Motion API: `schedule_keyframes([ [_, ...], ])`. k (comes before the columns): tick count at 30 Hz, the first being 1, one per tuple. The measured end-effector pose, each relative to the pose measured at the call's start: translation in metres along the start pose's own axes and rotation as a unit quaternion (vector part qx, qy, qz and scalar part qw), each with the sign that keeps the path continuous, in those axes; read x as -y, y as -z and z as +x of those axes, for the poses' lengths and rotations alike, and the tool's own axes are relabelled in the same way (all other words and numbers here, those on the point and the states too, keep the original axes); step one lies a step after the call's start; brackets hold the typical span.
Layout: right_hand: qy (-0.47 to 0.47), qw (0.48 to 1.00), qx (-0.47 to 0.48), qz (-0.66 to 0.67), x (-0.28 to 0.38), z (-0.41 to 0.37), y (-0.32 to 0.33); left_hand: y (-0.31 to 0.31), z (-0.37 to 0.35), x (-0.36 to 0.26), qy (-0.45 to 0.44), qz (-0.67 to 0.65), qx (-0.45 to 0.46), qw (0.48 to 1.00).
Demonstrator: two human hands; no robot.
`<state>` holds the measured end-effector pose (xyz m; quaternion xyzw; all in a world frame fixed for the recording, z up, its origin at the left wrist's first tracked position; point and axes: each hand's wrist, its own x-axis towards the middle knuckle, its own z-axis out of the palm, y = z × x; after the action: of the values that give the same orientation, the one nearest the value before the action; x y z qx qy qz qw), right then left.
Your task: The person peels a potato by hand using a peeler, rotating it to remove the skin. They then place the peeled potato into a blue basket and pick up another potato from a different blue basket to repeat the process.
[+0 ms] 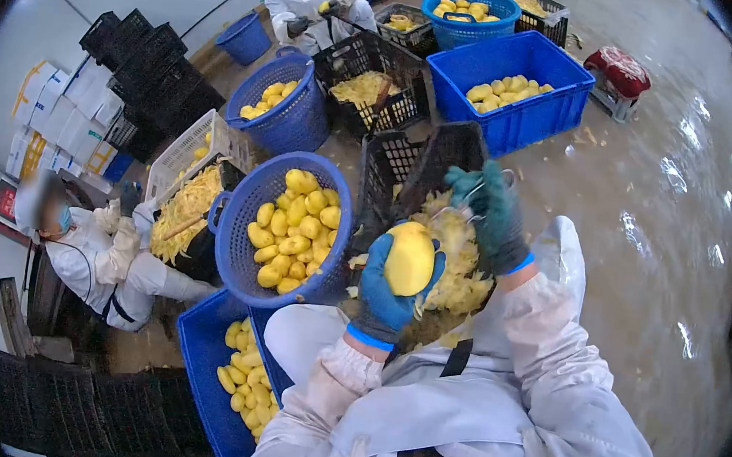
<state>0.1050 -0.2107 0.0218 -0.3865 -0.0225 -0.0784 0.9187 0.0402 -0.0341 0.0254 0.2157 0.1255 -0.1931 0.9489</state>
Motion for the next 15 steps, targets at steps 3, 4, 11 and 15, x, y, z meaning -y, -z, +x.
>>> schedule_keyframes([
  [3,-0.08,0.995,0.049,-0.02,-0.006,-0.006,-0.012,0.004,0.004,-0.003,-0.005,0.046,0.039,0.998],
  [4,-0.086,0.99,0.097,-0.047,-0.008,-0.009,-0.015,0.006,0.005,-0.003,-0.001,0.061,0.056,0.997],
  [11,-0.117,0.985,0.109,-0.066,-0.017,0.002,-0.007,0.004,-0.008,-0.004,-0.12,0.331,0.064,0.934],
  [15,-0.144,0.982,0.03,-0.121,-0.032,0.032,0.034,0.026,-0.003,-0.002,-0.093,0.332,0.067,0.936],
])
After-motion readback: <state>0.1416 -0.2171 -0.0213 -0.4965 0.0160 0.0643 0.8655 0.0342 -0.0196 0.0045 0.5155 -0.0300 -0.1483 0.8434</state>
